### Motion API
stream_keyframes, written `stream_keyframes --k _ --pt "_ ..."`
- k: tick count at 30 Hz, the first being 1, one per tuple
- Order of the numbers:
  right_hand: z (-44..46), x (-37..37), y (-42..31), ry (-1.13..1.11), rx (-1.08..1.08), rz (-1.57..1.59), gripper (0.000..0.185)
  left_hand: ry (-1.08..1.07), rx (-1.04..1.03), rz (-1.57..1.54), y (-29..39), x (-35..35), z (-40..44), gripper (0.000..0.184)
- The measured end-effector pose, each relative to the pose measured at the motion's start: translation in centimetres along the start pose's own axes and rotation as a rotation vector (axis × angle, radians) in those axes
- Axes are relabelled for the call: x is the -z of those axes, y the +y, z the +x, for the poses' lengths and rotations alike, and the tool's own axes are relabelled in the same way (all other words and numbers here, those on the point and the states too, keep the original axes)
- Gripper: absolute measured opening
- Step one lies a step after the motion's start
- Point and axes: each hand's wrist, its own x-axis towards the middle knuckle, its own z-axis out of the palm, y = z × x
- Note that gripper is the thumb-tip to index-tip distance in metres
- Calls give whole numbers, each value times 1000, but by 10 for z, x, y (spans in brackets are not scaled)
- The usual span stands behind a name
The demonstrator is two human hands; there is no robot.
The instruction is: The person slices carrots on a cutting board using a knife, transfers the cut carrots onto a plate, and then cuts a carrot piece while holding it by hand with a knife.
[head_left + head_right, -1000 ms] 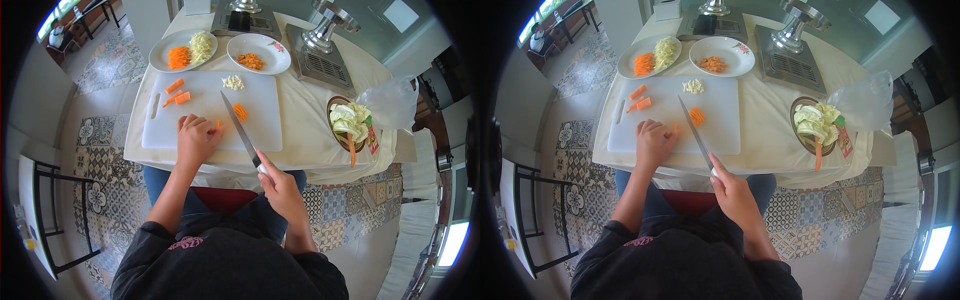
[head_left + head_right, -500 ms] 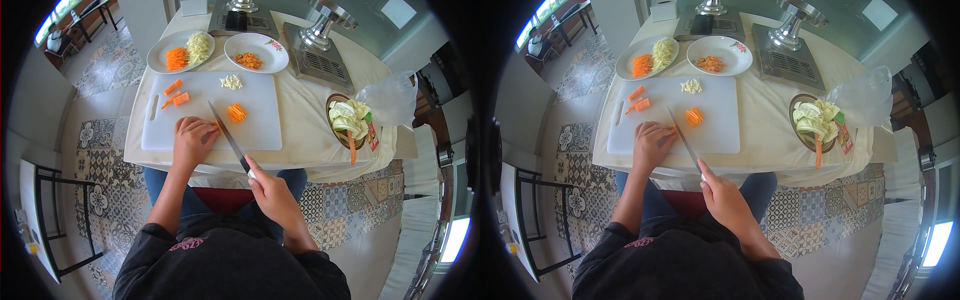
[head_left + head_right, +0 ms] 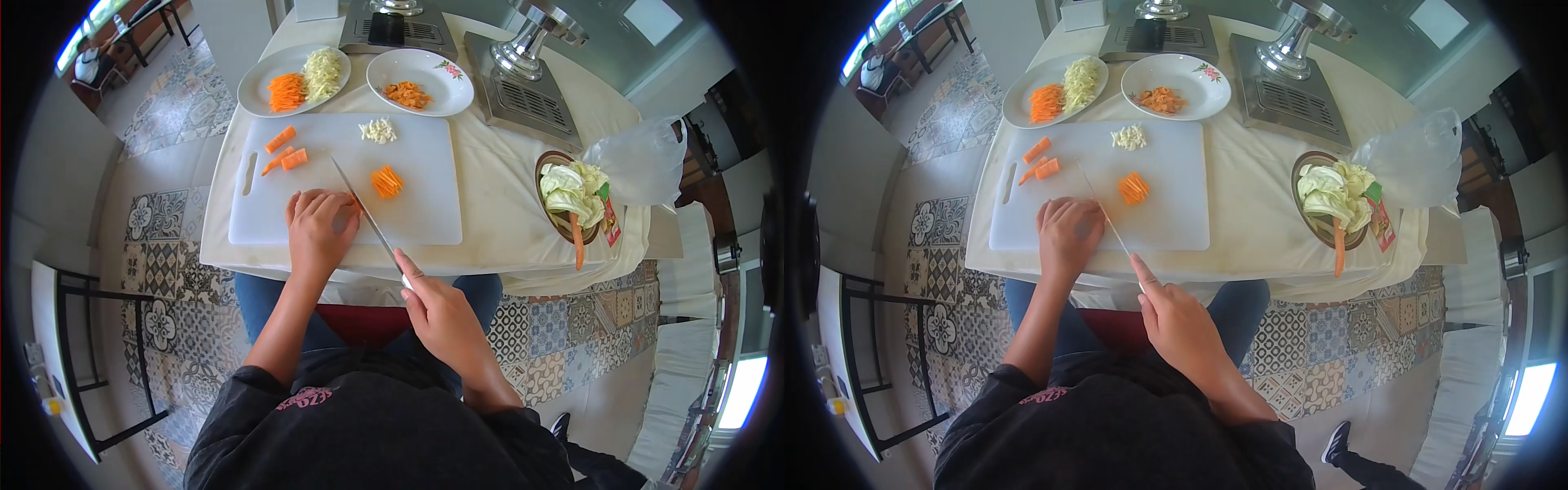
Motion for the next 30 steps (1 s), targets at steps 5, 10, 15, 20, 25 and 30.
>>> stream_keyframes --k 5,10,15,20,25,30 --pt "0 -2 2 8 -2 -75 55 -25 -4 25 -2 0 -2 13" --pt "0 0 4 -3 0 -101 54 -28 -25 50 -4 1 -3 13" --pt "4 8 7 11 0 -63 55 -28 -20 14 -6 0 -4 13" --pt "6 10 14 7 30 -14 56 -46 -13 0 -6 0 -4 12" --pt "5 10 13 -34 4 -41 56 -43 -31 24 -4 1 -3 14" --pt "5 10 8 -34 -11 -45 56 -54 -21 39 -3 2 -4 15"
